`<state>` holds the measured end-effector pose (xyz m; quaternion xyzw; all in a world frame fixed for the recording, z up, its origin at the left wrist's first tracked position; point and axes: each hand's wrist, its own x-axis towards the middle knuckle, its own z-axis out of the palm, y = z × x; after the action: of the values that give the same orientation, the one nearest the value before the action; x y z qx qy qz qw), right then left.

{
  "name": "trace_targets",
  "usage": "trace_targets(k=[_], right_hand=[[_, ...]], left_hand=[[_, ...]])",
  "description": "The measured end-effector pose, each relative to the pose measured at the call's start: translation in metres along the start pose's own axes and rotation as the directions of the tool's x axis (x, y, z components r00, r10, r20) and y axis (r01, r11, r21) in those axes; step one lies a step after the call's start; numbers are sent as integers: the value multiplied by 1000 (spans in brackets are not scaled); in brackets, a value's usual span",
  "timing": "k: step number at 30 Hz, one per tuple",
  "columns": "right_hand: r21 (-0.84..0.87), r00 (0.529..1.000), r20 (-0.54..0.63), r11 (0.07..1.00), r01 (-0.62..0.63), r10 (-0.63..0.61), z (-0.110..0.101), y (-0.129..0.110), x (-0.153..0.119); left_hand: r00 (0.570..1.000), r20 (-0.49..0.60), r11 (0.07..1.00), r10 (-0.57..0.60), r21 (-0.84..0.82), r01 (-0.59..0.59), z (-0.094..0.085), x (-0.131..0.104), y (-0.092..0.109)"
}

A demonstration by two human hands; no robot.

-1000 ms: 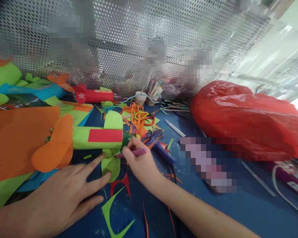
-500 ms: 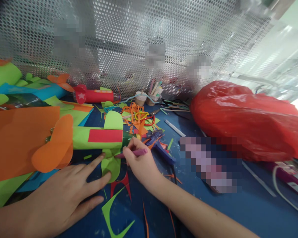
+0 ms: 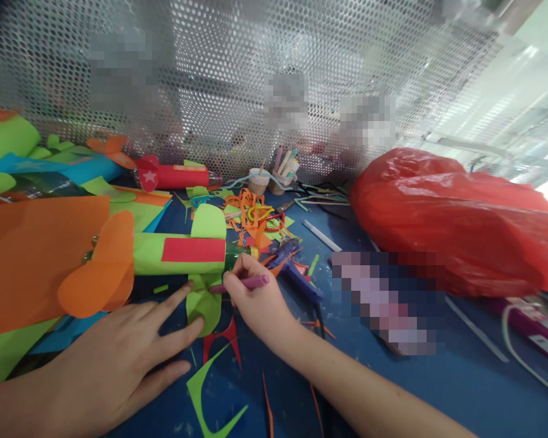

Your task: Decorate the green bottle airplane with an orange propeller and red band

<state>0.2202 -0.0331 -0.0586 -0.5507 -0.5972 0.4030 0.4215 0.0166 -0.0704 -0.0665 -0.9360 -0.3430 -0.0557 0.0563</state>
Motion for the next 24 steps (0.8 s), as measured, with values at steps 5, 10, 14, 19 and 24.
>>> trace_targets(k=[5,10,14,19,24], right_hand=[[3,1000,0,1000,10,-10,0,0,0],[15,1000,17,1000,1,-1,0,3,1],[70,999,48,998,-8,4,0,7,1],[93,998,61,996,-5,-1,0,9,0],[91,997,74,996,0,-7,1,7,1]], left_hand=[[1000,-12,1000,9,6,-9,2,0,0],[1000,-25,1000,5,19,-4,3,-1,-1],[1000,-26,1000,12,6,-12,3,-1,-1],[999,-40,1000,5,-10,-5,3,-1,-1],[999,-39,1000,-2,-12,1,4,-1,-1]])
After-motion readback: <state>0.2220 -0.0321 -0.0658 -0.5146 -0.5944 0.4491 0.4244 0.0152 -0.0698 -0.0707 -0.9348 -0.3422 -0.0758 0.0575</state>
